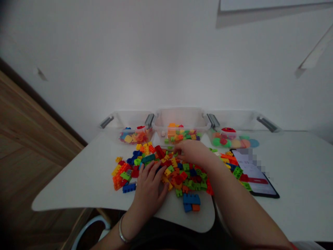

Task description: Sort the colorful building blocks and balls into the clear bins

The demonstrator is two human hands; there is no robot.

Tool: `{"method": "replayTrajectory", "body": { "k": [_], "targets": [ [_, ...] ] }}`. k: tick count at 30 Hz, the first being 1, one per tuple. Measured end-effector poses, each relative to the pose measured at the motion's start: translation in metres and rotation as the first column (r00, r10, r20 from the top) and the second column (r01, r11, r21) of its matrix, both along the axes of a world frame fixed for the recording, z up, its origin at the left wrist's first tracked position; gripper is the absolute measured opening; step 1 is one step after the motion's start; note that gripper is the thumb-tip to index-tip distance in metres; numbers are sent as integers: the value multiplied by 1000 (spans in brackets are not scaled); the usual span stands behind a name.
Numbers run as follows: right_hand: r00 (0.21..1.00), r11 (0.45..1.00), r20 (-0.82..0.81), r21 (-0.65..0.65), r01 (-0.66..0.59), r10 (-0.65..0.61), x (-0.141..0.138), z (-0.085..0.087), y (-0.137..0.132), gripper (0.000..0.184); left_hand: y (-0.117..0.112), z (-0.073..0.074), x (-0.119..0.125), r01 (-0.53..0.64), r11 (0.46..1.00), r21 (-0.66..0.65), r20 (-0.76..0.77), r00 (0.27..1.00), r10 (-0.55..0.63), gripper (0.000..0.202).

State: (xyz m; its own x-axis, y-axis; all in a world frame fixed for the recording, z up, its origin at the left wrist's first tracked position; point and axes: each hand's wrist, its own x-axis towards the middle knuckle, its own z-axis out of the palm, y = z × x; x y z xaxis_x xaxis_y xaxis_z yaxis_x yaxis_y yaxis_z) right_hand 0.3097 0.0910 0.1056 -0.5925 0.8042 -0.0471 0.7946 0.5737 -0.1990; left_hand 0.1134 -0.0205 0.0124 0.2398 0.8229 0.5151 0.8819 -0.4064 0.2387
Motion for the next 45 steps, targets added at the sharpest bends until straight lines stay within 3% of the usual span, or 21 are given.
{"method": "replayTrajectory", "body": {
  "k": [5,21,35,41,45],
  "targets": [
    [993,999,116,-13,38,-36,-10,-10,0,22,0,1,0,-8,1000,-18,-9,1000,8,45],
    [952,981,237,51,185,-192,-10,-16,1,24,0,0,0,3,1000,-1,14,1000,-3,43],
    [956,984,234,42,170,-175,-9,-18,2,26,0,2,1,-2,1000,-21,21,1000,2,42],
    [967,971,121,104,214,-225,4,4,-3,22,0,1,0,2,1000,-6,18,1000,-2,42],
    [956,935,-191,235,266,-224,23,27,-14,21,1,1,0,0,1000,-16,4,1000,1,43]
  ]
}}
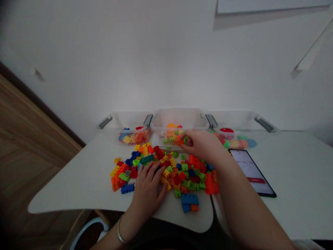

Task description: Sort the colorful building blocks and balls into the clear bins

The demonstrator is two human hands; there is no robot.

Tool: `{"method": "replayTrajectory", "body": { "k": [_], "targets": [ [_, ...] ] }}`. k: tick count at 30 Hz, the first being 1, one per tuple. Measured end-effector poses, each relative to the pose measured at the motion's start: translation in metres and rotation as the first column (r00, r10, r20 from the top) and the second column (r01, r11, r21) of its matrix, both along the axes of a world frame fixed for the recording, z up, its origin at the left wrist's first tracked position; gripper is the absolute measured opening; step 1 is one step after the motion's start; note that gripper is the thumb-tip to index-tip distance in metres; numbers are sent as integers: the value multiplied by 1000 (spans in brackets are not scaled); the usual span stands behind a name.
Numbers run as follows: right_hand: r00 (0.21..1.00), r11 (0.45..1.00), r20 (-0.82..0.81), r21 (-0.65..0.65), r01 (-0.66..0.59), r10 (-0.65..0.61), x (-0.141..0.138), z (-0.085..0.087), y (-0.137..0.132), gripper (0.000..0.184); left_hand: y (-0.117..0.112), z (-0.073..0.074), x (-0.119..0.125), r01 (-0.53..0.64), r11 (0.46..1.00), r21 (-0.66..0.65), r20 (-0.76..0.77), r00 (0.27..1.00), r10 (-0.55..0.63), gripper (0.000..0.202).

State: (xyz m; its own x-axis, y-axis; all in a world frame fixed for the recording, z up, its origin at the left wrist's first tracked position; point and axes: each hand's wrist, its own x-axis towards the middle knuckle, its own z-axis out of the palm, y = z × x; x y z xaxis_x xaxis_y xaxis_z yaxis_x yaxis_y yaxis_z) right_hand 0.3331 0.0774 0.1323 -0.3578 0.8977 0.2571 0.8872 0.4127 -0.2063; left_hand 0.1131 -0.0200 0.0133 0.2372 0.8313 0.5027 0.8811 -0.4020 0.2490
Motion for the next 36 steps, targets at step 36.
{"method": "replayTrajectory", "body": {
  "k": [36],
  "targets": [
    [883,868,-453,384,316,-121,16,-34,41,25,0,-1,0,-1,1000,22,-5,1000,2,44]
  ]
}}
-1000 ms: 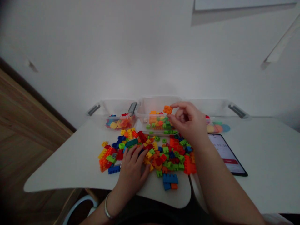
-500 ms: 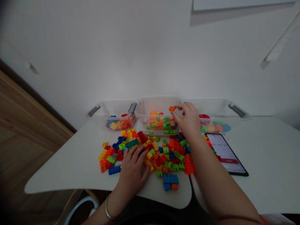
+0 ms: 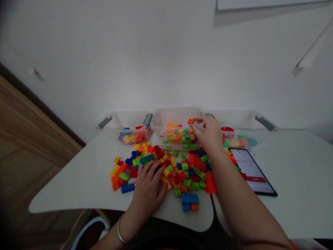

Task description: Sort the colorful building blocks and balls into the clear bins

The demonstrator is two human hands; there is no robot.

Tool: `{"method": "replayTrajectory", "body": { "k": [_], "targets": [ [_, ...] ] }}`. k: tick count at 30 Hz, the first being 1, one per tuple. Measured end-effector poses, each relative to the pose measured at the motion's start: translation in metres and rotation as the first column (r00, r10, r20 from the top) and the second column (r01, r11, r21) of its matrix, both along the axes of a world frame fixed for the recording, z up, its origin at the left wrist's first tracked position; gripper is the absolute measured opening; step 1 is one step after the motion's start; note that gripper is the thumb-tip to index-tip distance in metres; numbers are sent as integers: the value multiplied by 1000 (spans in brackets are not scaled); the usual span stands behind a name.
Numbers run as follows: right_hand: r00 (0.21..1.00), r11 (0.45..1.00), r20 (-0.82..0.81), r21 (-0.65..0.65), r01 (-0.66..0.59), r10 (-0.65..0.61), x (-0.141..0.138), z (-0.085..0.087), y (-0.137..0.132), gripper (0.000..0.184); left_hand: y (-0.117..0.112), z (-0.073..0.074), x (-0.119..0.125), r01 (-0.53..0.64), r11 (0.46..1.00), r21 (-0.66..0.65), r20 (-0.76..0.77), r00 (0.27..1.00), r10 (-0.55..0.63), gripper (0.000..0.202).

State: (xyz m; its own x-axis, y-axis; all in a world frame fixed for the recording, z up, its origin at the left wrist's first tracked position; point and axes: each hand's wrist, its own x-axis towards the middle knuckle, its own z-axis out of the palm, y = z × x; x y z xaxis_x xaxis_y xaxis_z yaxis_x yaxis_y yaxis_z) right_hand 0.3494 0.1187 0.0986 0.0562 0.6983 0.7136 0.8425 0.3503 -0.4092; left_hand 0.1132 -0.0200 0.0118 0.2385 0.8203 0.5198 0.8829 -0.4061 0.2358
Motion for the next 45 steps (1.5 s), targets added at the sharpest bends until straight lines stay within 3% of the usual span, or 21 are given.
{"method": "replayTrajectory", "body": {
  "k": [8,13,17,21,25,27,30,39,45],
  "targets": [
    [999,999,-35,-31,-21,20,3,-1,1,30,0,0,0,4,1000,-12,3,1000,-4,44],
    [995,998,-88,44,-39,42,-2,11,-12,31,0,0,0,4,1000,-7,6,1000,-4,44],
    [983,983,-30,3,-181,181,-15,24,-28,24,-1,1,-1,9,1000,-15,9,1000,-9,44],
    [874,871,188,-310,-380,448,-27,25,-35,18,0,1,-1,1,1000,-14,-2,1000,-1,44],
    [764,725,298,-619,-301,572,-38,15,-35,20,0,0,0,3,1000,-10,-6,1000,-4,44],
    [728,668,310,-695,-266,612,-43,9,-34,24,0,0,0,4,1000,-6,-4,1000,-4,44],
    [689,626,323,-741,-243,649,-50,-1,-32,29,0,0,0,8,1000,-5,0,1000,-8,43],
    [630,600,355,-767,-227,691,-54,-21,-24,35,0,1,0,3,1000,-11,6,1000,-3,43],
    [649,648,422,-747,-146,633,-53,-22,-24,39,0,1,0,8,1000,-16,4,1000,-8,43]
  ]
}}
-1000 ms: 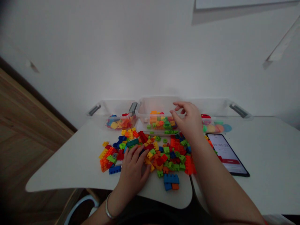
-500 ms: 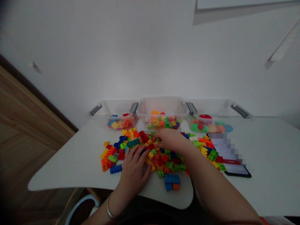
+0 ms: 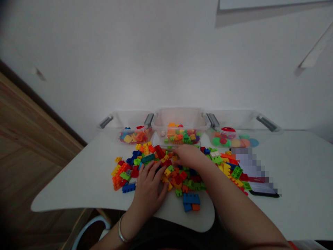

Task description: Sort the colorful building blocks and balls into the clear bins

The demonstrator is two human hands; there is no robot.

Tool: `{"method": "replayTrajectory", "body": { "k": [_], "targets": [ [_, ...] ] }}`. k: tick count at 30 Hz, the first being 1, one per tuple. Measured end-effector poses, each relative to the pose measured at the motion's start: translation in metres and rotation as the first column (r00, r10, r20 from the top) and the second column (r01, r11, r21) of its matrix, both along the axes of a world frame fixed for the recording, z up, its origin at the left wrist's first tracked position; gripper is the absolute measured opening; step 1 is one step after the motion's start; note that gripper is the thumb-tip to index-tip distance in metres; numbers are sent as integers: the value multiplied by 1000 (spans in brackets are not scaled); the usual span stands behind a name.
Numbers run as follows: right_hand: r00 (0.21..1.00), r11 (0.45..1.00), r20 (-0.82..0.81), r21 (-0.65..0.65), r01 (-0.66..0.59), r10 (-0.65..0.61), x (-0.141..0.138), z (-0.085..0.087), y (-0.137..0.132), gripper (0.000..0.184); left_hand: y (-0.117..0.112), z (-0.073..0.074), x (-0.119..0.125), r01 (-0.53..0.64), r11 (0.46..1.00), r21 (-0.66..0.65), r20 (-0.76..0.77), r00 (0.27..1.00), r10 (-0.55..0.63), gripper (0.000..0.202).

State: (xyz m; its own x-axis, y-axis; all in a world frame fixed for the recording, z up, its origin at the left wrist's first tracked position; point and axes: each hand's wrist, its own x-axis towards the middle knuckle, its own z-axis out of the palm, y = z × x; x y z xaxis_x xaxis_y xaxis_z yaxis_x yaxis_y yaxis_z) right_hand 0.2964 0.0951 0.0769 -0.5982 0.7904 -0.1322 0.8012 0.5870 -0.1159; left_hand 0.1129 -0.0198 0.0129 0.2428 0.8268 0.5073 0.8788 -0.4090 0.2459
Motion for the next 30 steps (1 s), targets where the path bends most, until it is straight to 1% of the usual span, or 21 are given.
{"method": "replayTrajectory", "body": {
  "k": [4,8,11,15,17,21,23,25,30],
  "targets": [
    [998,997,12,45,65,-66,1,3,-2,39,0,0,0,1,1000,-4,7,1000,-1,43],
    [997,997,37,46,67,-68,0,4,-3,44,0,0,0,2,1000,-6,5,1000,-2,44],
    [995,996,68,51,68,-72,-3,3,-4,43,0,0,0,0,1000,-8,8,1000,0,44],
    [994,994,68,68,83,-87,-5,3,-6,42,0,1,0,3,1000,-9,21,1000,-2,44],
    [995,993,58,83,80,-85,-6,5,-7,40,0,0,0,6,1000,-11,29,1000,-6,43],
    [997,990,-15,113,79,-78,-4,12,-8,28,0,0,0,8,1000,-15,34,999,-7,44],
    [996,990,-40,116,85,-81,-3,14,-10,29,0,-1,0,8,1000,-10,32,999,-7,44],
    [997,991,-28,104,78,-76,-3,15,-11,34,0,0,0,4,1000,-4,31,1000,-4,43],
    [999,997,36,76,29,-32,-6,10,-11,37,0,1,1,-1,1000,2,25,1000,1,43]
  ]
}}
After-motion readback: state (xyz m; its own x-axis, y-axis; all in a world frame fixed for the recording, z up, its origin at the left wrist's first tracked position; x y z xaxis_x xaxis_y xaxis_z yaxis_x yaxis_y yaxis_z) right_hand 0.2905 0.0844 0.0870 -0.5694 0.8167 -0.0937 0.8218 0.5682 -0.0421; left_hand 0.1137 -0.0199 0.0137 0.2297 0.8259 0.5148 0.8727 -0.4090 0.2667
